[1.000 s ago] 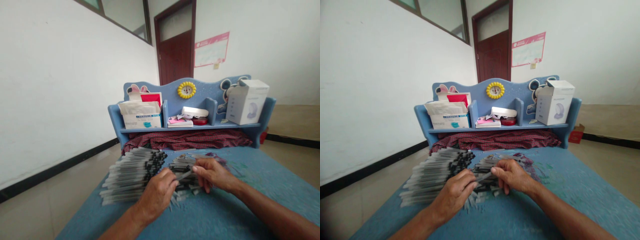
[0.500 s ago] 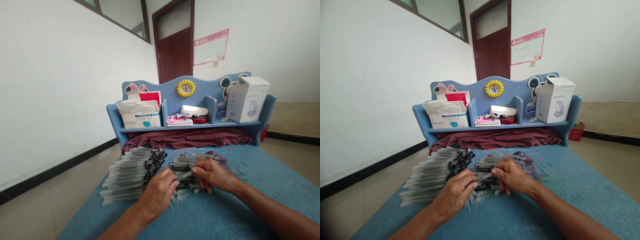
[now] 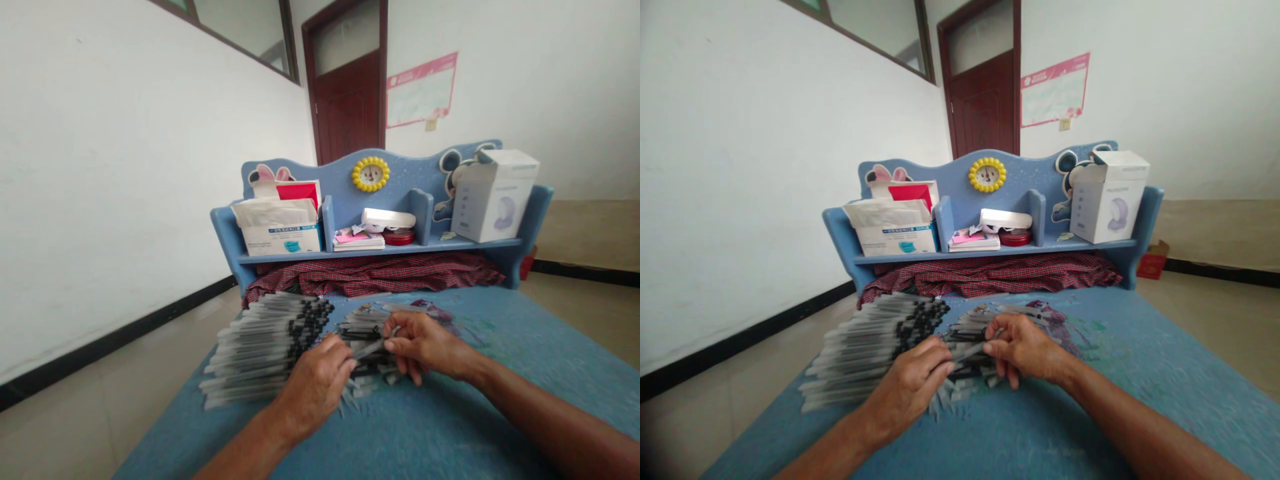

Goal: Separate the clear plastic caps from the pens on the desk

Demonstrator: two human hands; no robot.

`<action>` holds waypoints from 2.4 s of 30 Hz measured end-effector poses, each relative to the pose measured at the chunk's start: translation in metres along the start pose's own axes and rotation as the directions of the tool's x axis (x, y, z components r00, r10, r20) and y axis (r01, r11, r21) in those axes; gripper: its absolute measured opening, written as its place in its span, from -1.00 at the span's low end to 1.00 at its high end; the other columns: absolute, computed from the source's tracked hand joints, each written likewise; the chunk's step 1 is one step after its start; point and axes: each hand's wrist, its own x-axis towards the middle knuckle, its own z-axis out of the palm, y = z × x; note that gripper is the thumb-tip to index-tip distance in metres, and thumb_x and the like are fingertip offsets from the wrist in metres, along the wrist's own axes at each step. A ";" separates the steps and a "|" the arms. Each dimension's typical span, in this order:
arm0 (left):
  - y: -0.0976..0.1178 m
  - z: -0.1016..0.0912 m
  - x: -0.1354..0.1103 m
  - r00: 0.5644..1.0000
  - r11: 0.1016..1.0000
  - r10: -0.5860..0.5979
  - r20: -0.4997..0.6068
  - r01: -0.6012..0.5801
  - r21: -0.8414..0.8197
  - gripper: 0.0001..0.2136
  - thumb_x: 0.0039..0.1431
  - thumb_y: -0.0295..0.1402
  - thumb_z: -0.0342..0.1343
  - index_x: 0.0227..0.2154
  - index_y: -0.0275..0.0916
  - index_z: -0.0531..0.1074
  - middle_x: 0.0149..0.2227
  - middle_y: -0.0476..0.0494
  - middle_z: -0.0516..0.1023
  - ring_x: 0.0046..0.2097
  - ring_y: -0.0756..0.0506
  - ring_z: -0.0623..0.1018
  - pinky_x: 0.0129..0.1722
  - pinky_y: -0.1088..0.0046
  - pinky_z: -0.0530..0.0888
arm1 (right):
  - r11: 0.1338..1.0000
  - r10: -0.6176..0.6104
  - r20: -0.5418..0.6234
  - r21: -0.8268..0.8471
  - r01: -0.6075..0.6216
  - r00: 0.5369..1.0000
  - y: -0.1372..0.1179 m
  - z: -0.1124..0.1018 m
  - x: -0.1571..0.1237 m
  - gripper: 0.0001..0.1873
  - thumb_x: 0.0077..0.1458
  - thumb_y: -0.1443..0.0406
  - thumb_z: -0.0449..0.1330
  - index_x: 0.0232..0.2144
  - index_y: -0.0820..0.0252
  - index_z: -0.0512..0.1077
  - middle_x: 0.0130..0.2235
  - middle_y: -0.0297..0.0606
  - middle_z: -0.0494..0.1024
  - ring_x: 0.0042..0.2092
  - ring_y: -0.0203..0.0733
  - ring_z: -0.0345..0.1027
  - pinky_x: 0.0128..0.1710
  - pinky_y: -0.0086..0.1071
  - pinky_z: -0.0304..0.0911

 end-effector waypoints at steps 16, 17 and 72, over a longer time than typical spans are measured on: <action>-0.005 -0.001 0.001 1.000 1.000 -0.004 0.014 0.003 0.024 -0.79 0.25 -0.47 -0.15 -0.40 -0.28 0.37 -0.38 -0.10 0.37 -0.32 -0.03 0.41 -0.30 0.49 0.37 | 0.986 -0.073 -0.109 0.140 0.088 0.991 -0.002 -0.007 0.003 -0.73 -0.08 0.21 0.19 -0.39 0.20 0.19 -0.50 -0.36 0.50 -0.63 -0.35 0.36 -0.72 -0.56 0.11; -0.004 -0.002 0.001 1.000 1.000 -0.002 0.019 0.001 0.021 -0.80 0.25 -0.47 -0.15 -0.40 -0.28 0.37 -0.38 -0.10 0.38 -0.32 -0.03 0.41 -0.31 0.49 0.37 | 0.983 -0.078 -0.132 0.155 0.098 0.988 -0.002 -0.006 0.004 -0.73 -0.09 0.21 0.20 -0.39 0.20 0.20 -0.50 -0.37 0.50 -0.63 -0.35 0.36 -0.72 -0.56 0.12; -0.004 -0.012 0.004 0.993 0.996 0.040 0.107 -0.048 0.070 -0.81 0.23 -0.43 -0.09 -0.20 -0.29 0.40 -0.33 -0.12 0.44 -0.26 -0.06 0.46 -0.25 0.48 0.36 | 0.519 -0.393 0.108 -0.794 0.317 0.913 -0.023 0.004 -0.006 -0.70 0.18 0.22 0.00 -0.48 0.20 0.43 -0.47 -0.28 0.47 -0.43 -0.27 0.28 -0.42 -0.43 0.07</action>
